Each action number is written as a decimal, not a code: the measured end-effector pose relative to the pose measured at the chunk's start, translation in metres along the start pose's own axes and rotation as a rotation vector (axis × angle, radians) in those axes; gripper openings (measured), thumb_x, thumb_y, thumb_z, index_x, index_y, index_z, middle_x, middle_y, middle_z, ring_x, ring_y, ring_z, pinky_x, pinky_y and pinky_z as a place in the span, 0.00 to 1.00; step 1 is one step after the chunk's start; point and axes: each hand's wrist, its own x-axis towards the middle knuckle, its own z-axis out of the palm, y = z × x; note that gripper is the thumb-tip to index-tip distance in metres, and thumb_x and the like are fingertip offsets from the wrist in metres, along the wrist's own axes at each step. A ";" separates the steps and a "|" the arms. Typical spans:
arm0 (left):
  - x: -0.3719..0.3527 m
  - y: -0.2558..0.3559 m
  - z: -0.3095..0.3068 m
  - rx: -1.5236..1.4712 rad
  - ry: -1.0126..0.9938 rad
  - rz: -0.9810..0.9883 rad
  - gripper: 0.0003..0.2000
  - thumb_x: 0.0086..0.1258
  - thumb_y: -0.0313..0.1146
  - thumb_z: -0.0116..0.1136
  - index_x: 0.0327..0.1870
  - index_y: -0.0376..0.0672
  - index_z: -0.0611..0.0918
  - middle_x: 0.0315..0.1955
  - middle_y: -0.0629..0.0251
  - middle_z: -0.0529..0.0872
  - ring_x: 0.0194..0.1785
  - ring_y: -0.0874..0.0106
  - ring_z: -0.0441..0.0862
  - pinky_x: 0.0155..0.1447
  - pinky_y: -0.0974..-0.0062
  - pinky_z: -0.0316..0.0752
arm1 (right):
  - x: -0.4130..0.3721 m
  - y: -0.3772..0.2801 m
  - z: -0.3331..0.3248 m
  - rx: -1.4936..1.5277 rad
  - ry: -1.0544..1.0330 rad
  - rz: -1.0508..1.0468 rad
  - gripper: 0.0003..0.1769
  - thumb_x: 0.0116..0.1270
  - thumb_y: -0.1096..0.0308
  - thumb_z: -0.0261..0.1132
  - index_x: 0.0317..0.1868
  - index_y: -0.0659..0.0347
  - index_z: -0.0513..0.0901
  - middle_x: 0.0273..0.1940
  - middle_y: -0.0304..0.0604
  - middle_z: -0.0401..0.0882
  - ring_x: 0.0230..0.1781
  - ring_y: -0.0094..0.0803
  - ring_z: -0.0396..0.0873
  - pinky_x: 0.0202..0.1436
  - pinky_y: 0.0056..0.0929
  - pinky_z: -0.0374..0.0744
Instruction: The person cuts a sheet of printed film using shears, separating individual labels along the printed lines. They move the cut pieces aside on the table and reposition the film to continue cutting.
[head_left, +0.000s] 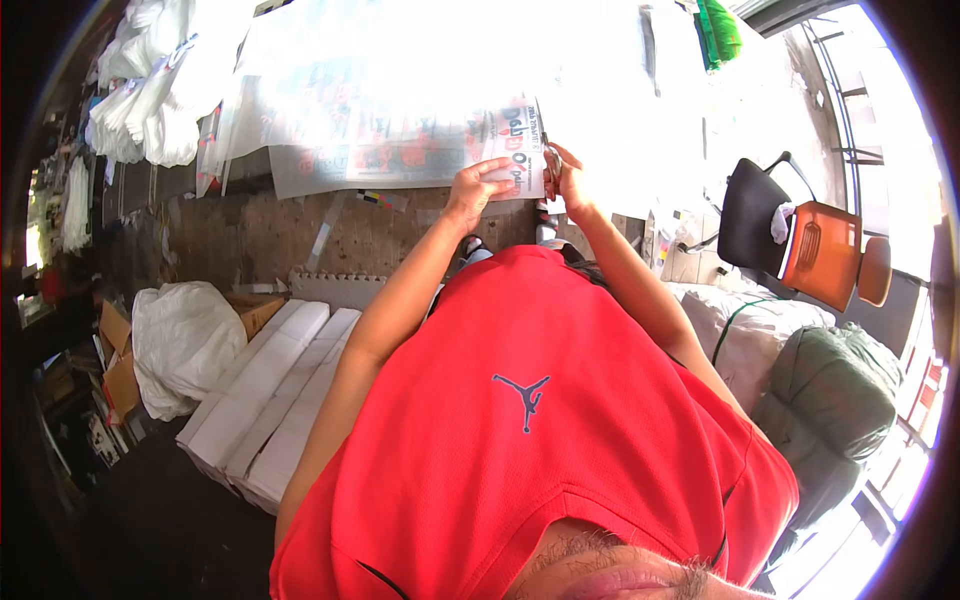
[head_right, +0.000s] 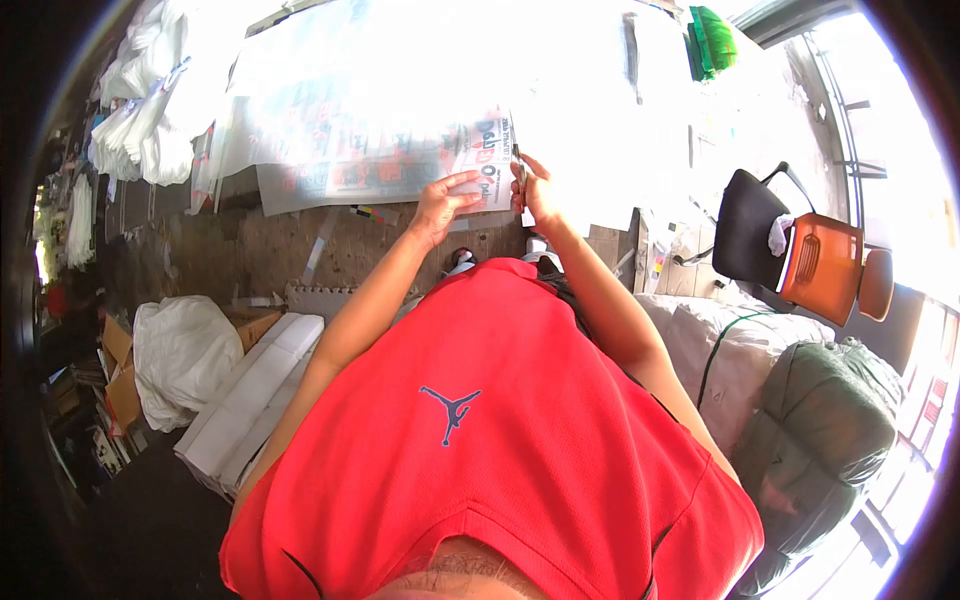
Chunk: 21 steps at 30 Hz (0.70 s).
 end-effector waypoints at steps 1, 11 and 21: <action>0.000 0.001 0.001 0.000 -0.003 -0.001 0.20 0.59 0.15 0.59 0.55 0.33 0.78 0.48 0.59 0.82 0.45 0.71 0.82 0.52 0.75 0.81 | -0.001 -0.002 0.000 -0.002 -0.001 0.000 0.33 0.68 0.58 0.61 0.68 0.62 0.63 0.20 0.33 0.68 0.15 0.20 0.64 0.17 0.23 0.65; -0.001 0.001 0.004 -0.030 0.011 0.031 0.20 0.59 0.15 0.59 0.55 0.33 0.77 0.48 0.58 0.82 0.45 0.70 0.82 0.53 0.74 0.81 | 0.002 -0.001 0.002 -0.139 -0.030 -0.125 0.31 0.70 0.59 0.59 0.67 0.69 0.64 0.18 0.34 0.68 0.14 0.20 0.64 0.18 0.22 0.66; -0.006 0.010 0.012 -0.015 -0.025 0.018 0.21 0.60 0.15 0.58 0.57 0.30 0.76 0.50 0.57 0.80 0.47 0.69 0.82 0.54 0.73 0.80 | 0.028 -0.006 -0.005 -0.141 -0.027 -0.135 0.32 0.68 0.54 0.62 0.65 0.66 0.68 0.18 0.33 0.69 0.13 0.20 0.63 0.17 0.22 0.65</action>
